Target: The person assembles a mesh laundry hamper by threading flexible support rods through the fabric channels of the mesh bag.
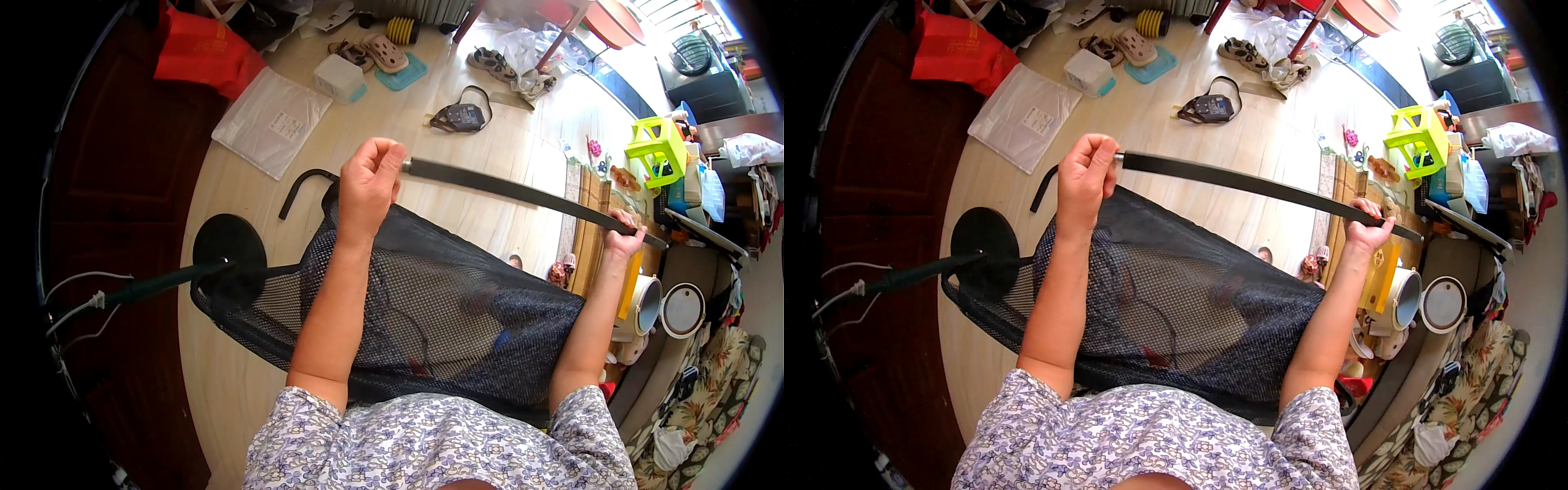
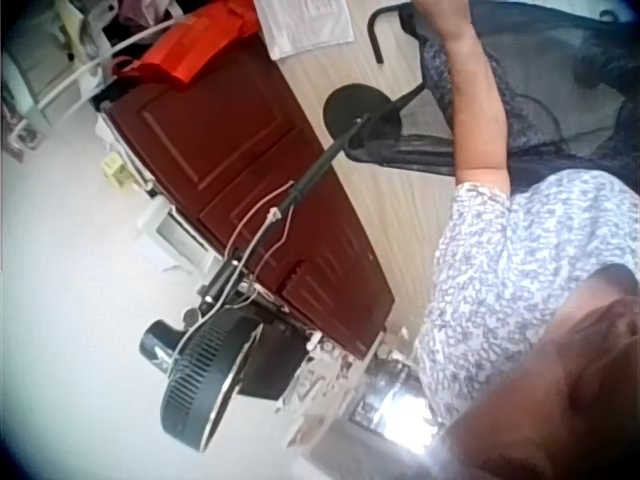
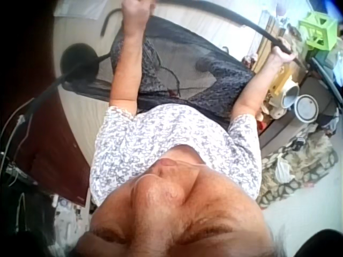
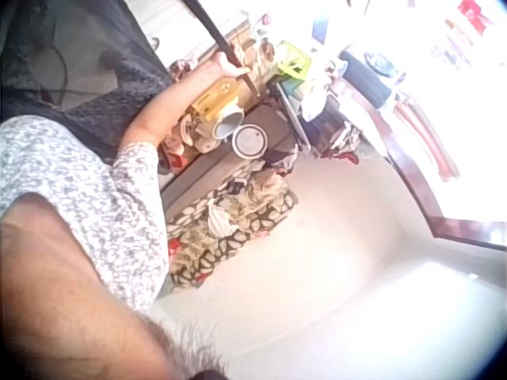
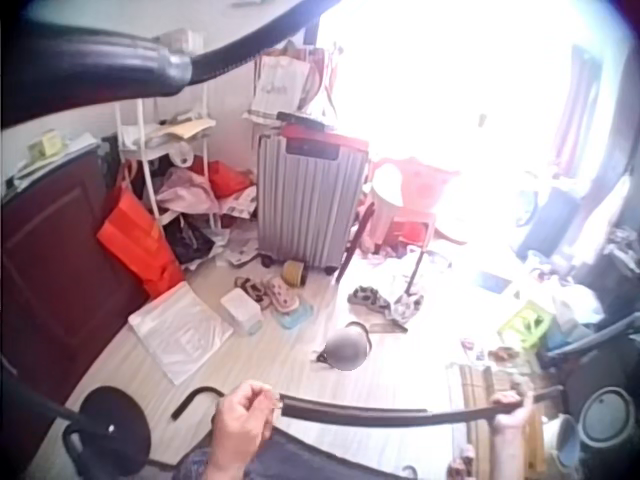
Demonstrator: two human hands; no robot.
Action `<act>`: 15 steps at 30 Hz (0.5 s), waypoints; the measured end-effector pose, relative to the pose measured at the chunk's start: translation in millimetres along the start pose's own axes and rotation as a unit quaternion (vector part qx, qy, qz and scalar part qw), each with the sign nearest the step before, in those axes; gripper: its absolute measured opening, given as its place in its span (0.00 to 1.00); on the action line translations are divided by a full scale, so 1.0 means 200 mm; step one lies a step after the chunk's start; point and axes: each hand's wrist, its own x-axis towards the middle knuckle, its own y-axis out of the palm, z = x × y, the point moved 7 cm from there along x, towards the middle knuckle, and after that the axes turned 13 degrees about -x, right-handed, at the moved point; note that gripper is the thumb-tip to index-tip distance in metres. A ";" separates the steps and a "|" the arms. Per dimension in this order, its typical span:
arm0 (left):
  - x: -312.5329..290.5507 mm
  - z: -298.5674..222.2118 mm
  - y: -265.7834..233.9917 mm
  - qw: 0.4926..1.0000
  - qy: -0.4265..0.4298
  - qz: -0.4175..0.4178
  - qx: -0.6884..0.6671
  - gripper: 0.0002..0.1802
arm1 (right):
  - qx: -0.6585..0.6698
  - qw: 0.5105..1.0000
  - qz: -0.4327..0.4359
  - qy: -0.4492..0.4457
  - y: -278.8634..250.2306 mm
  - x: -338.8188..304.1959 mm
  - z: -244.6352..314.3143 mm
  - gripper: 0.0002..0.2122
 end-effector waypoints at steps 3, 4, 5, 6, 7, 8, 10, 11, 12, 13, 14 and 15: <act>0.00 0.01 0.05 0.990 -0.047 -0.030 -0.127 0.12 | 0.001 1.000 -0.007 -0.011 -0.03 0.01 0.03 0.26; -0.01 0.01 0.05 0.991 -0.051 -0.028 -0.119 0.11 | 0.000 1.000 -0.012 -0.011 -0.03 0.00 0.03 0.26; -0.01 0.01 0.04 0.992 -0.055 -0.027 -0.111 0.11 | 0.000 1.000 -0.017 -0.011 -0.03 0.00 0.03 0.26; -0.02 0.01 0.04 0.993 -0.059 -0.025 -0.103 0.11 | -0.002 1.000 -0.020 -0.010 -0.03 0.00 0.03 0.26; -0.02 0.01 0.02 0.993 -0.058 -0.031 -0.097 0.11 | -0.004 1.000 -0.023 -0.010 -0.03 0.00 0.02 0.26; -0.01 0.02 0.00 0.994 -0.057 -0.036 -0.091 0.11 | -0.005 1.000 -0.026 -0.009 -0.03 0.00 0.02 0.25; -0.01 0.03 -0.02 0.994 -0.065 -0.044 -0.075 0.13 | 0.000 1.000 -0.025 -0.004 0.01 -0.02 -0.01 0.25; 0.00 0.04 -0.04 0.994 -0.073 -0.047 -0.065 0.14 | 0.003 1.000 -0.026 -0.002 0.01 -0.02 -0.02 0.25; 0.00 0.04 -0.05 0.994 -0.082 -0.049 -0.057 0.15 | 0.011 1.000 -0.006 0.009 0.01 -0.01 -0.02 0.24; 0.01 0.06 -0.06 0.994 -0.078 -0.055 -0.048 0.16 | 0.011 1.000 0.001 0.000 0.02 -0.02 -0.01 0.23; 0.01 0.09 -0.07 0.995 -0.073 -0.060 -0.038 0.17 | 0.005 1.000 0.019 -0.007 0.01 0.01 -0.01 0.22; 0.01 0.11 -0.08 0.995 -0.070 -0.065 -0.029 0.18 | -0.004 0.999 0.037 -0.015 0.01 0.03 0.00 0.22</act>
